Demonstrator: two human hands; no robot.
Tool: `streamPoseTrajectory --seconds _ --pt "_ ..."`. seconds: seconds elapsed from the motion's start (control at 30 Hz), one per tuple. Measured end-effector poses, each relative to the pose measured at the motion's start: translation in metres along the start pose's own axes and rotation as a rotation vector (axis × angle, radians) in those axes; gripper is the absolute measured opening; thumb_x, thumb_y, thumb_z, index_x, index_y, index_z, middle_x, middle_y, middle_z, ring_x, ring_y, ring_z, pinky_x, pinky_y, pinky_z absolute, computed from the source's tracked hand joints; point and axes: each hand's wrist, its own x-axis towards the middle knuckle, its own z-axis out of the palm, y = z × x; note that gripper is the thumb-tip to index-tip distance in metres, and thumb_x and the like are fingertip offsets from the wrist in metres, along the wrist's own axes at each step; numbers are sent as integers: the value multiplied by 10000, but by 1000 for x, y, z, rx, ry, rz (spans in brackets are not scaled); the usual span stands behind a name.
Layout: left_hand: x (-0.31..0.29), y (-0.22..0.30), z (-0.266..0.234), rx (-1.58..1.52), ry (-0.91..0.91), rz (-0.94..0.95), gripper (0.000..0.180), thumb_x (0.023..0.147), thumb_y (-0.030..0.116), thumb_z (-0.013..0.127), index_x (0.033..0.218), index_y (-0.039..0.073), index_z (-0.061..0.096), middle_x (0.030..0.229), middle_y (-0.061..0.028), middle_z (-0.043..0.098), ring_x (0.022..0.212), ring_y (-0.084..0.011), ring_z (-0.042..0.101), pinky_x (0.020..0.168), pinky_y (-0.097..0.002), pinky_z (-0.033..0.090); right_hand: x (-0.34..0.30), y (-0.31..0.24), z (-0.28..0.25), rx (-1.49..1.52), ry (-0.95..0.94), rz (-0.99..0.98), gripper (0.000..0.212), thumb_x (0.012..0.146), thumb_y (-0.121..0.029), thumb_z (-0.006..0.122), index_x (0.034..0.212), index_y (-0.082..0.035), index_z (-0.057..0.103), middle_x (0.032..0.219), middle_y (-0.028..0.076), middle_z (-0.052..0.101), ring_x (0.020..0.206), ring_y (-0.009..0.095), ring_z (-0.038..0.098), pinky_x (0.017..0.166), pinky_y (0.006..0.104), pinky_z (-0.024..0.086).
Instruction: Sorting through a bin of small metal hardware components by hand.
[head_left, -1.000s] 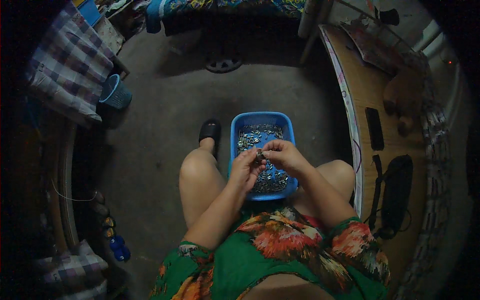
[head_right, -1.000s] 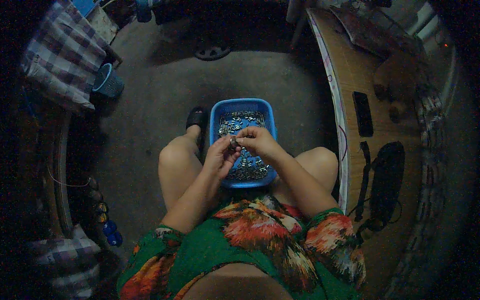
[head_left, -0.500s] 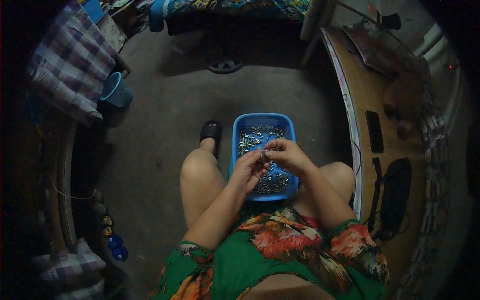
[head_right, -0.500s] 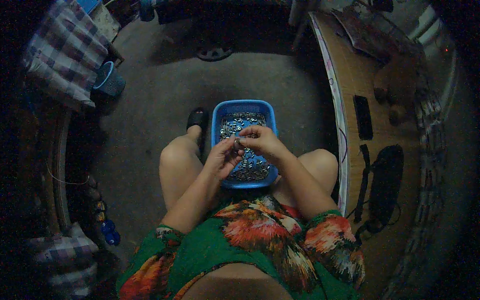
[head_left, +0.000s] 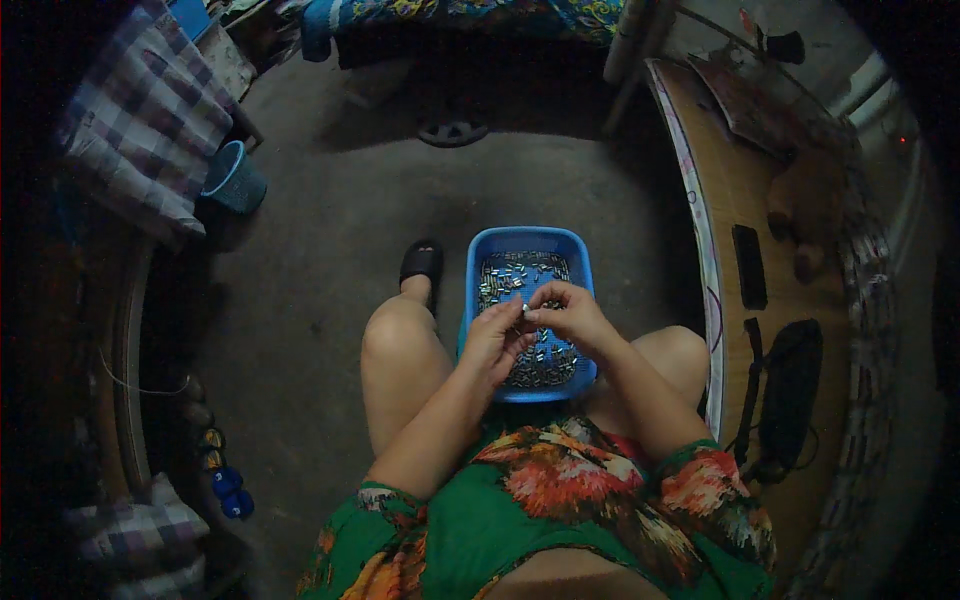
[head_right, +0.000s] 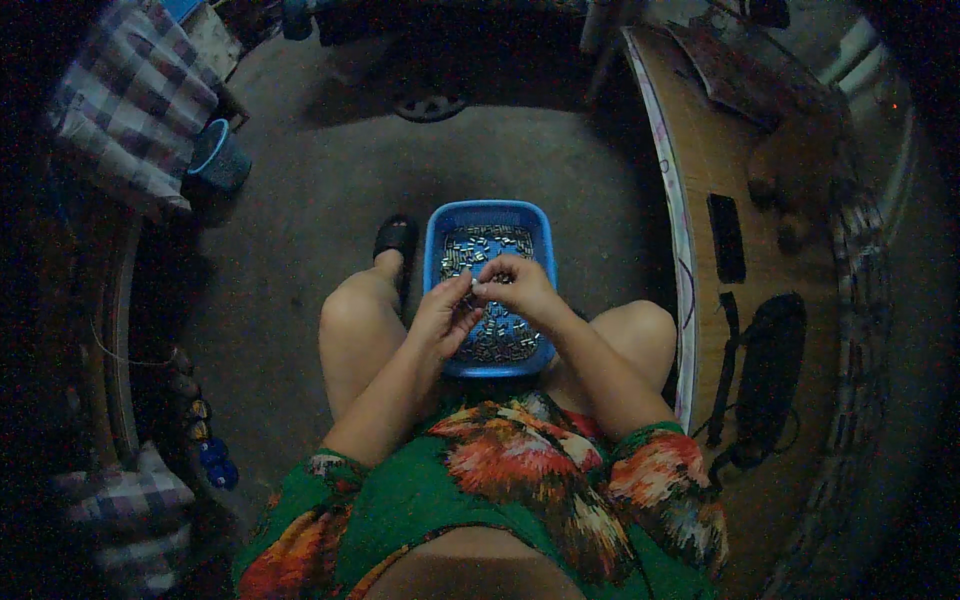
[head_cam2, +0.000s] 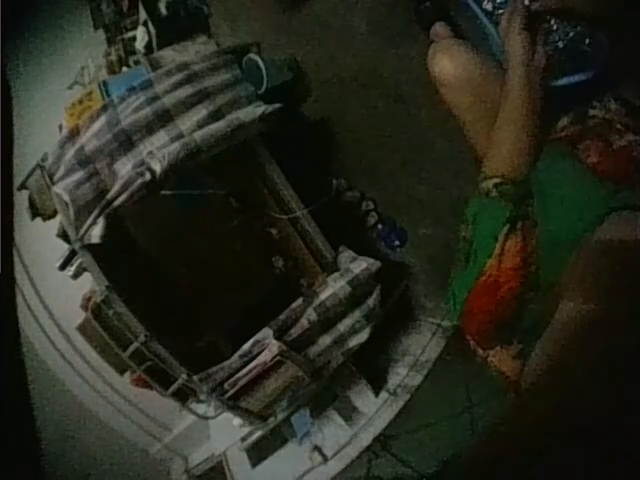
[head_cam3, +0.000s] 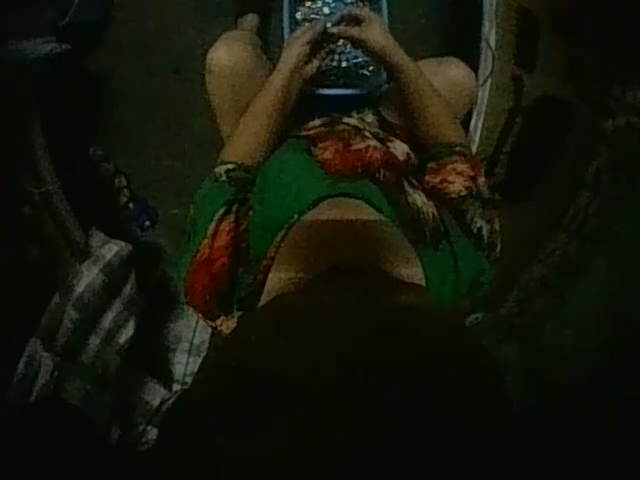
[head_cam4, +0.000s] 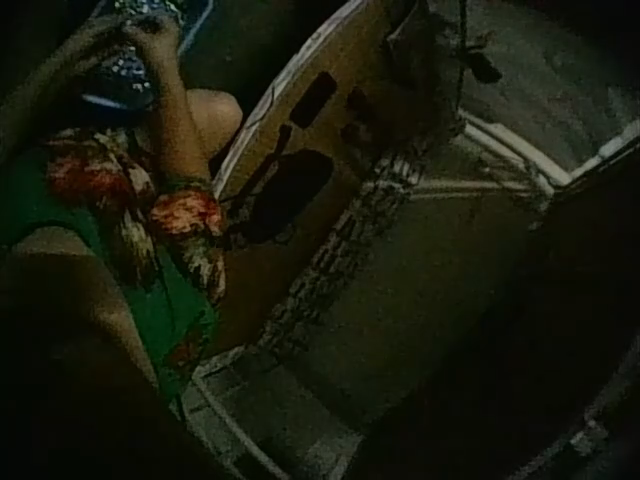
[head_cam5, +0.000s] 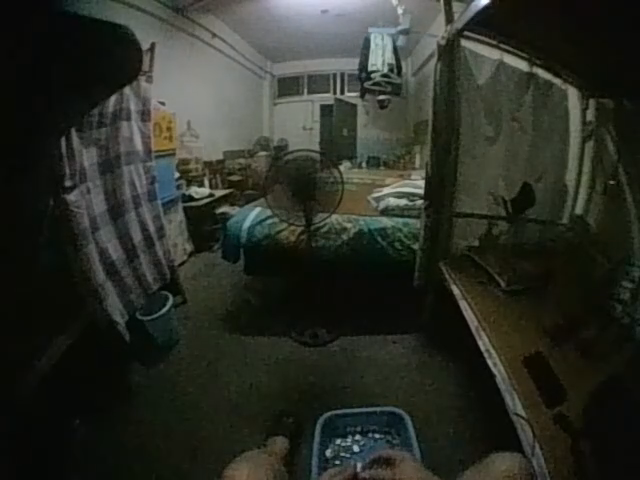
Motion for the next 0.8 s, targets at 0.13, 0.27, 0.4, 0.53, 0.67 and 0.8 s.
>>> streamPoseTrajectory --seconds 0.13,0.27,0.4,0.53,0.67,0.8 --pt "3 -1 -8 -21 88 52 185 819 259 551 854 77 539 748 -19 562 670 -129 550 569 -229 435 0 -8 -3 292 -108 248 154 779 -142 575 903 -59 537 640 -17 494 468 41 376 406 165 285" --pt "7 -3 -11 -131 47 81 172 825 241 533 842 70 534 748 -50 571 644 -140 545 552 -243 435 2 -5 -9 542 -27 370 174 799 -138 510 938 -32 513 681 -7 502 466 39 379 380 163 243" --pt "9 -3 -14 -117 -4 73 216 840 273 497 850 62 543 752 -59 577 650 -141 538 567 -243 428 3 -3 -12 555 -88 348 187 793 -90 478 970 -30 497 732 18 527 467 36 386 369 154 252" --pt "8 -4 -12 -117 -6 69 212 840 264 497 851 59 549 748 -61 577 644 -139 533 564 -246 433 3 0 -13 594 -114 358 196 795 -77 463 981 -19 478 766 38 535 482 39 397 363 147 274" --pt "8 -5 -12 -114 -20 72 202 840 251 500 860 55 546 751 -63 579 634 -133 528 548 -247 427 5 4 -12 706 -77 393 206 795 -53 455 992 5 462 750 54 523 479 44 400 351 137 288" --pt "8 -5 -12 -116 4 73 193 839 244 503 861 56 540 739 -56 574 626 -128 522 534 -248 414 5 3 -12 729 -87 429 216 796 -40 446 1006 11 454 726 52 508 479 46 396 345 134 286"
